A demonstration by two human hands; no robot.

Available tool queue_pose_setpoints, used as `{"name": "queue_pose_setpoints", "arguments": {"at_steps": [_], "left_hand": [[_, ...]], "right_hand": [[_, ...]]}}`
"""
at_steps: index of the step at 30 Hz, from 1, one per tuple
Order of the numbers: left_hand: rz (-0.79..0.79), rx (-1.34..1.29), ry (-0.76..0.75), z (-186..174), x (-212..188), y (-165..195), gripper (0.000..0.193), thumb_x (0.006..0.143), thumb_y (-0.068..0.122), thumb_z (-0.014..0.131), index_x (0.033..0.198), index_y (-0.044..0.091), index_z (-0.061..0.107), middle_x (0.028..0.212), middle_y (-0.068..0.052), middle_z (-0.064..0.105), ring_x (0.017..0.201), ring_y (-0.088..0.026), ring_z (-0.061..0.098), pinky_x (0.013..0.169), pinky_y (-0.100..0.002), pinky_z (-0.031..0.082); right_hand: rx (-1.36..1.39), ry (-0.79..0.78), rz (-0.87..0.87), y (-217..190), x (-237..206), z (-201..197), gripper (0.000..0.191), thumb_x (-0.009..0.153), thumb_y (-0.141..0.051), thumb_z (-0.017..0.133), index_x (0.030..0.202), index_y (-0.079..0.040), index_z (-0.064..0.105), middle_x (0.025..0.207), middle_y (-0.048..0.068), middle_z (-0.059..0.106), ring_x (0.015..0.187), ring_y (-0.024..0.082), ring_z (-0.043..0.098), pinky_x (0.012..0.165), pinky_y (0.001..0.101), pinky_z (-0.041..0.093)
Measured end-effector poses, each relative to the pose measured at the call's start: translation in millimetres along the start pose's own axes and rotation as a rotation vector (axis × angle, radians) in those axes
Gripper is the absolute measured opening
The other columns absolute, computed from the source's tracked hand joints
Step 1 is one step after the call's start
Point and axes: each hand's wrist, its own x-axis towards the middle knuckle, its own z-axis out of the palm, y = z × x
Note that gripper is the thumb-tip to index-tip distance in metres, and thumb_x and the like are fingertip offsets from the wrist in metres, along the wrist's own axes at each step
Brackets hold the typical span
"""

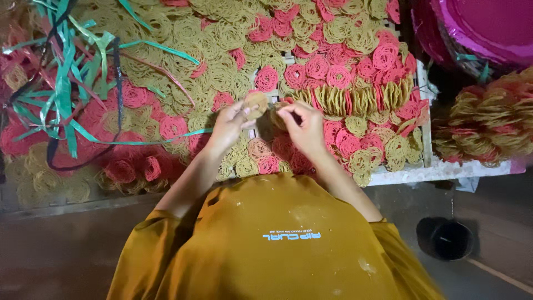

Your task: The person repeatedly picks up small coiled pink and yellow items from a tray and threads them onto a thin metal rod. They continue adding items to the rod, forming a growing bundle, and place the completed bundle on a nearby surface.

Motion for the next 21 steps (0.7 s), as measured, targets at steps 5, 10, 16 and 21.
{"name": "queue_pose_setpoints", "arguments": {"at_steps": [5,10,16,21], "left_hand": [[0.151,-0.151,0.006,4,4,4,0.037,0.109,0.008,0.045,0.144,0.000,0.053,0.135,-0.011,0.065,0.123,-0.020,0.065,0.108,-0.038,0.054],[0.194,-0.107,-0.043,15,1,0,0.040,0.107,0.011,0.050,0.145,0.002,0.053,0.133,-0.008,0.065,0.121,-0.018,0.064,0.106,-0.037,0.054],[0.131,-0.066,-0.012,24,1,3,0.034,0.108,0.019,0.054,0.134,0.002,0.068,0.119,-0.009,0.073,0.106,-0.015,0.066,0.099,-0.034,0.058],[0.311,0.301,0.017,27,1,30,0.025,0.105,0.017,0.059,0.117,0.006,0.077,0.118,-0.009,0.078,0.106,-0.012,0.072,0.101,-0.029,0.055]], "right_hand": [[-0.145,-0.010,-0.040,-8,7,13,0.007,0.092,-0.006,0.074,0.087,-0.002,0.072,0.081,0.012,0.070,0.070,0.024,0.067,0.064,0.0356,0.051],[-0.157,-0.011,-0.067,-10,12,16,0.009,0.093,-0.006,0.074,0.087,0.000,0.070,0.083,0.013,0.069,0.072,0.026,0.068,0.067,0.0373,0.053],[-0.107,0.035,-0.081,-6,13,17,0.005,0.092,-0.002,0.074,0.091,0.002,0.071,0.084,0.014,0.070,0.073,0.024,0.069,0.067,0.0349,0.053],[-0.132,0.054,-0.048,-1,10,9,0.011,0.094,-0.003,0.072,0.105,-0.002,0.072,0.099,0.012,0.070,0.088,0.023,0.069,0.076,0.0340,0.056]]}}
